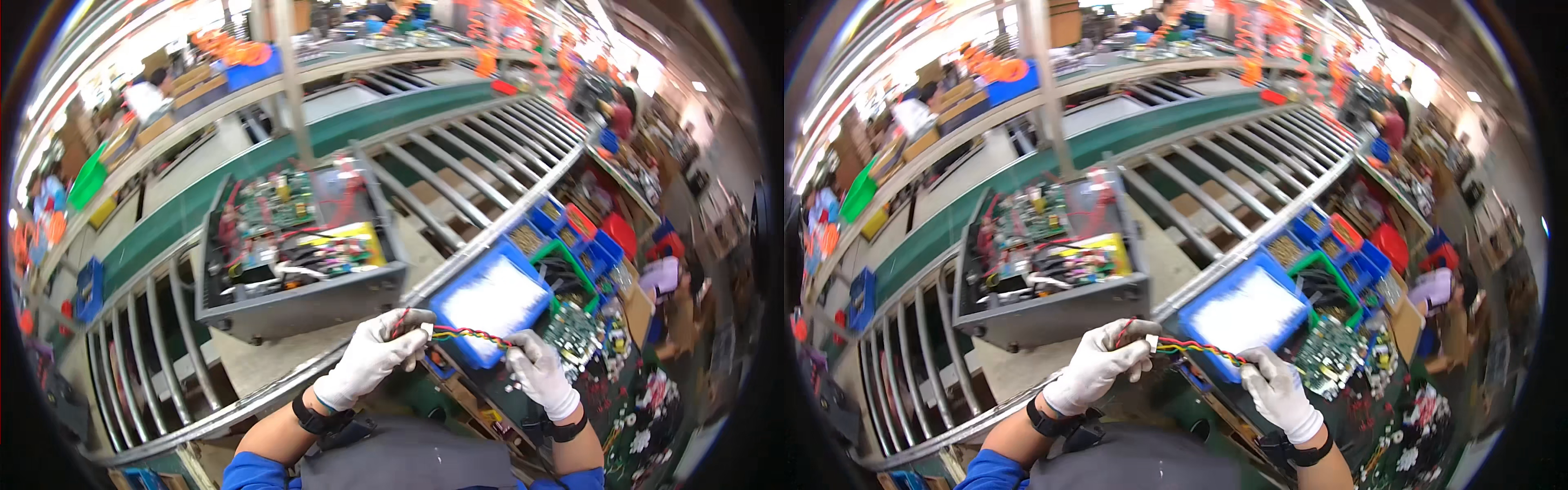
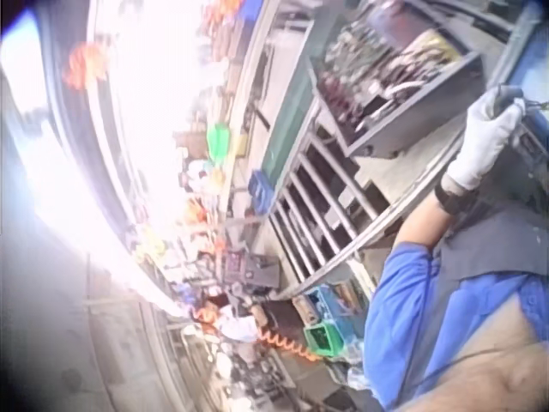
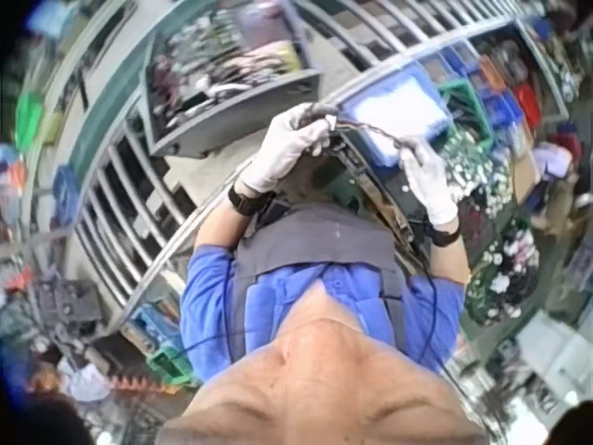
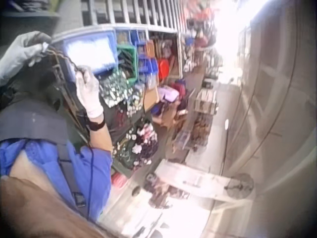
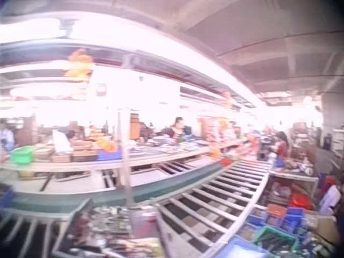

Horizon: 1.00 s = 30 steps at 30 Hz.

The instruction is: Assembling and wiring an electronic device, possibly a power inverter, on an assembly line.

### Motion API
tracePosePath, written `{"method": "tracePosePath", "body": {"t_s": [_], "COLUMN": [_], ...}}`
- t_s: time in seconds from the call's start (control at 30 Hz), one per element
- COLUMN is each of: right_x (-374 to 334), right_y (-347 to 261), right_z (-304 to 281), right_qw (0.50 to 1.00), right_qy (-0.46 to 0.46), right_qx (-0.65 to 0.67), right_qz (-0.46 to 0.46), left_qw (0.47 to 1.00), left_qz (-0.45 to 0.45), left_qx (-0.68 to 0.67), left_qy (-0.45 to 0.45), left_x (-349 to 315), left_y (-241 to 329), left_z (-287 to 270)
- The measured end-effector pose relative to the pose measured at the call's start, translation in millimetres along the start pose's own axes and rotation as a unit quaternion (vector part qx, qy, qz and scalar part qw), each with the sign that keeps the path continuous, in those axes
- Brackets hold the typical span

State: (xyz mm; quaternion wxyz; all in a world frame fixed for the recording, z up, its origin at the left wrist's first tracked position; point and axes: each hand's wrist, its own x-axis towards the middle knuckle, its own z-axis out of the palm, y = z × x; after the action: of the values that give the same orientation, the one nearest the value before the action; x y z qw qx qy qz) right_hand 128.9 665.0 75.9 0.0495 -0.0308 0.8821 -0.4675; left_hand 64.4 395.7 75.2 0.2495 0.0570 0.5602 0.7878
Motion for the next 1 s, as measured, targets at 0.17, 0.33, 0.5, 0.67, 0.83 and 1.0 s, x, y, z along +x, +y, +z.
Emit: {"method": "tracePosePath", "body": {"t_s": [0.17,0.33,0.5,0.67,0.83,1.0], "right_x": [72.3,110.3,171.1,236.8,341.9,368.0], "right_y": [-80.8,-133.7,-153.0,-165.0,-147.1,-120.4], "right_z": [110.1,187.7,177.4,149.3,141.9,160.4], "right_qw": [0.981,0.964,0.899,0.807,0.720,0.682], "right_qy": [-0.120,-0.075,-0.118,-0.237,-0.286,-0.346], "right_qx": [-0.028,0.049,-0.134,-0.285,-0.537,-0.528], "right_qz": [-0.149,-0.252,-0.400,-0.460,-0.334,-0.370], "left_qw": [0.989,0.991,0.987,0.982,0.816,0.716], "left_qz": [0.008,-0.002,0.035,-0.001,0.191,0.230], "left_qx": [0.125,-0.026,-0.068,-0.059,0.093,0.149], "left_qy": [0.080,0.131,0.144,0.177,0.537,0.642], "left_x": [-55.9,-65.5,-40.6,-20.3,-53.8,-82.4], "left_y": [35.4,50.2,51.5,73.9,99.3,79.5], "left_z": [-86.9,-130.7,-158.0,-159.6,-182.9,-234.6]}}
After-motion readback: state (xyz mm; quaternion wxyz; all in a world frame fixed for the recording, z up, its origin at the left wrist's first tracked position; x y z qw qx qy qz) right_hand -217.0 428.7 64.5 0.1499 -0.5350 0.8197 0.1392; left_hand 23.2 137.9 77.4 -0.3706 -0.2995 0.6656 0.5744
